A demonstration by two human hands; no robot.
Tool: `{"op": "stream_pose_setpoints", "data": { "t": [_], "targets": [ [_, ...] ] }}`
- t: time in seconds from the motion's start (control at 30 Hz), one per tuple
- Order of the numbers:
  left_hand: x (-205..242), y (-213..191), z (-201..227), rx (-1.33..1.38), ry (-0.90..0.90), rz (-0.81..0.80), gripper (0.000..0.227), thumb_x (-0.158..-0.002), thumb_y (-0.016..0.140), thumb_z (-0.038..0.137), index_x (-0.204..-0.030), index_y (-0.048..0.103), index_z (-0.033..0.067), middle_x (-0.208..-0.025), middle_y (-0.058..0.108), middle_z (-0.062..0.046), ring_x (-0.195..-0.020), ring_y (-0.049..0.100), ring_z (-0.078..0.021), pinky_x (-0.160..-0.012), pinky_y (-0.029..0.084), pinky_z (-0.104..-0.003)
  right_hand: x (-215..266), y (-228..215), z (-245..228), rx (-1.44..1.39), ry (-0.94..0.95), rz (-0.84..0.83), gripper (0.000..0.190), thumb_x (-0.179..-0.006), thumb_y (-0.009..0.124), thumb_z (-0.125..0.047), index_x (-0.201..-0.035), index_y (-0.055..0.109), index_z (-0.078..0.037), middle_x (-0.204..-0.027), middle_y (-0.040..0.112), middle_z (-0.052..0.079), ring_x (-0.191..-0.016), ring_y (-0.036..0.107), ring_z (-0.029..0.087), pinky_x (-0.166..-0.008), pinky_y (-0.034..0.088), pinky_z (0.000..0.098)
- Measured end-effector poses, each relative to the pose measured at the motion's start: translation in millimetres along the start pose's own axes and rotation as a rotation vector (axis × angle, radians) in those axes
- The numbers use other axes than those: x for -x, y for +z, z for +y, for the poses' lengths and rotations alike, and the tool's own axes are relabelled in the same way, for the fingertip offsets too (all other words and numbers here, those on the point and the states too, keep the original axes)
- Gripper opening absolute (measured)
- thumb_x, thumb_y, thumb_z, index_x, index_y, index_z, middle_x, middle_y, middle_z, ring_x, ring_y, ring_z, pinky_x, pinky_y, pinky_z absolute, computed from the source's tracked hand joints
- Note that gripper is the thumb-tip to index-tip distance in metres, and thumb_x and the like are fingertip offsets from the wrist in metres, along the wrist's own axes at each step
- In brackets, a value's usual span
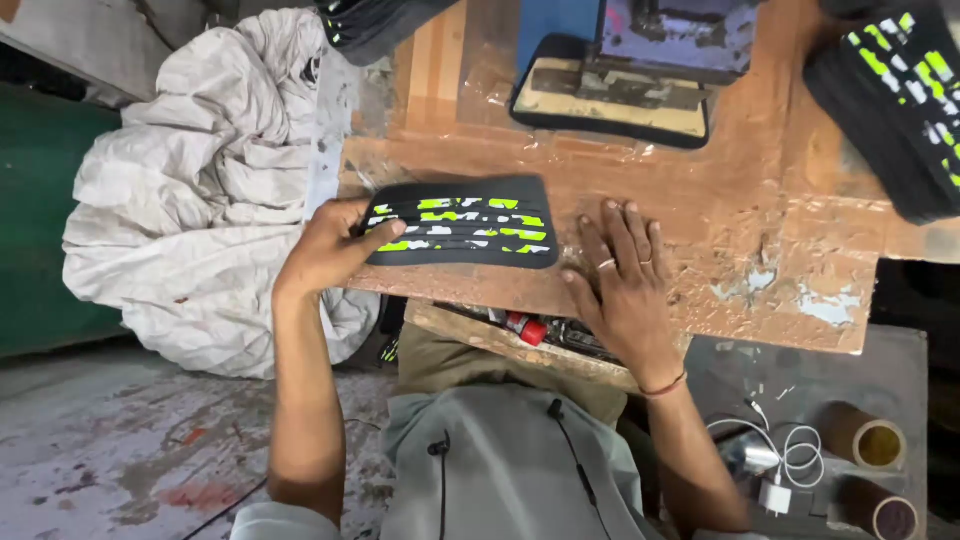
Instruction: The person repeatedly picks up black mousepads with neon green patterns from a pile on a wooden table and stacks them neatly. The person handles the items by hand, aligning them before placing them on top of the growing stack.
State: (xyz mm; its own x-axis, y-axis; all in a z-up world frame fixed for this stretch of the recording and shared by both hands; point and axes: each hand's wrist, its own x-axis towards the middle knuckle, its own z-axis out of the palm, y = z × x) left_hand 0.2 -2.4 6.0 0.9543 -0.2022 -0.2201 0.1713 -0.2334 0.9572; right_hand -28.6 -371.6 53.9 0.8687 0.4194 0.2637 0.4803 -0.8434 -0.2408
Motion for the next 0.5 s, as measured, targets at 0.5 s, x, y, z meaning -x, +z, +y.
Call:
{"op": "stream_pose_setpoints", "data": {
  "t": [0.5],
  "targets": [
    [-187.3,-116.8,119.1,0.447,0.586,0.556,0.026,-0.098,0.067,0.01,-0.121,0.065,-0.0008,-0.105,0.072,-0.004,-0.089,0.071,-0.0162,-0.077,0.067,-0.039,-34.8,-88.5,242.1,0.451,0.245,0.346,0.089,-0.094,0.08,-0.039,-0.149,0.044,0.022,-0.146,0.051,0.041,-0.136,0.043,0.058,-0.104,0.025,0.0682]
  ]
}}
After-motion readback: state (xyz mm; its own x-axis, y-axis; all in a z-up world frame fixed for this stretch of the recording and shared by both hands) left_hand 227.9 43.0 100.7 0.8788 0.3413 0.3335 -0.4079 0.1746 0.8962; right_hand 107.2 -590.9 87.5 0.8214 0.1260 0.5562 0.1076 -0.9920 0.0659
